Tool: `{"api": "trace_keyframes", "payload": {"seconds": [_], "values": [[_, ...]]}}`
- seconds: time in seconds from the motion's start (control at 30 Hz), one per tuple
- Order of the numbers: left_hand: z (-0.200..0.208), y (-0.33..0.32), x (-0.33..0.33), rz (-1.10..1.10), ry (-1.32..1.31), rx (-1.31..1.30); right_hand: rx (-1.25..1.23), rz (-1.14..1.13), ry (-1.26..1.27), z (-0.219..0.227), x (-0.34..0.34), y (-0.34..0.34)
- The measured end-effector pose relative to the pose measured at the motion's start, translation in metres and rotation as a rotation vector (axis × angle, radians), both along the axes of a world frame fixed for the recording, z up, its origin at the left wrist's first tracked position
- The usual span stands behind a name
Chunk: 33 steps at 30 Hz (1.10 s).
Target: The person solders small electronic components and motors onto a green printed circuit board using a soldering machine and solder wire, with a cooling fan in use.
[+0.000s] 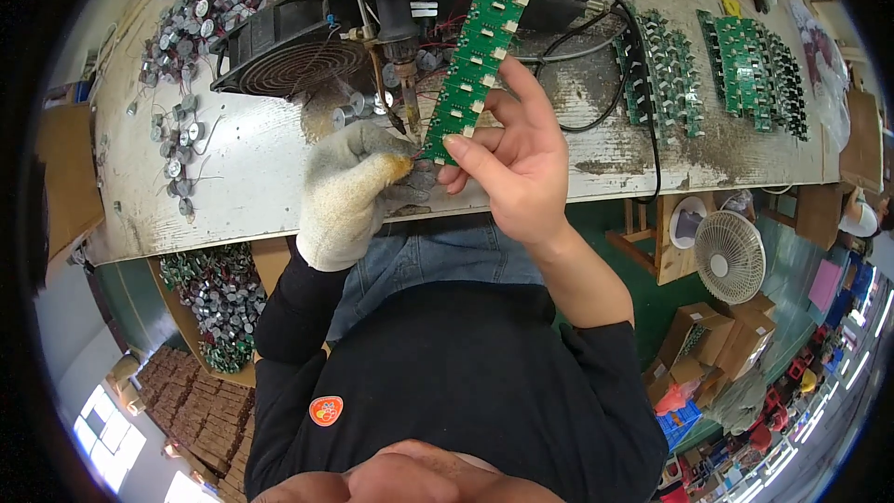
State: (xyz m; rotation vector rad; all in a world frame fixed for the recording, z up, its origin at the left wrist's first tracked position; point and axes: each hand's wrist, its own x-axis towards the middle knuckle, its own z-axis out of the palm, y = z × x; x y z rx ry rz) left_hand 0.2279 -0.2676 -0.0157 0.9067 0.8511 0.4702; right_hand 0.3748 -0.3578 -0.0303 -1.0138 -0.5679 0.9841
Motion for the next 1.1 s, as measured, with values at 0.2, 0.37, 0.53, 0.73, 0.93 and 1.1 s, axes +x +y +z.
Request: {"api": "trace_keyframes", "payload": {"seconds": [0.2,0.37,0.53,0.73,0.93,1.1], "values": [[-0.002,0.001,-0.002,-0.031,0.066,0.041,0.008,0.021,-0.008,-0.001,0.0,0.0],[-0.001,0.0,-0.002,-0.015,0.041,-0.002,0.004,-0.004,0.015,-0.002,-0.001,0.0],[-0.003,0.001,-0.004,-0.04,0.056,0.068,0.002,0.012,0.008,-0.001,-0.001,0.0],[-0.004,-0.001,-0.005,-0.002,0.028,0.054,0.007,0.014,0.01,-0.001,-0.003,-0.001],[0.002,0.0,-0.007,-0.031,0.055,0.024,-0.003,0.016,0.015,0.0,-0.002,0.0],[0.005,0.003,-0.009,-0.092,0.101,0.046,-0.005,0.006,0.016,-0.002,-0.003,0.0]]}}
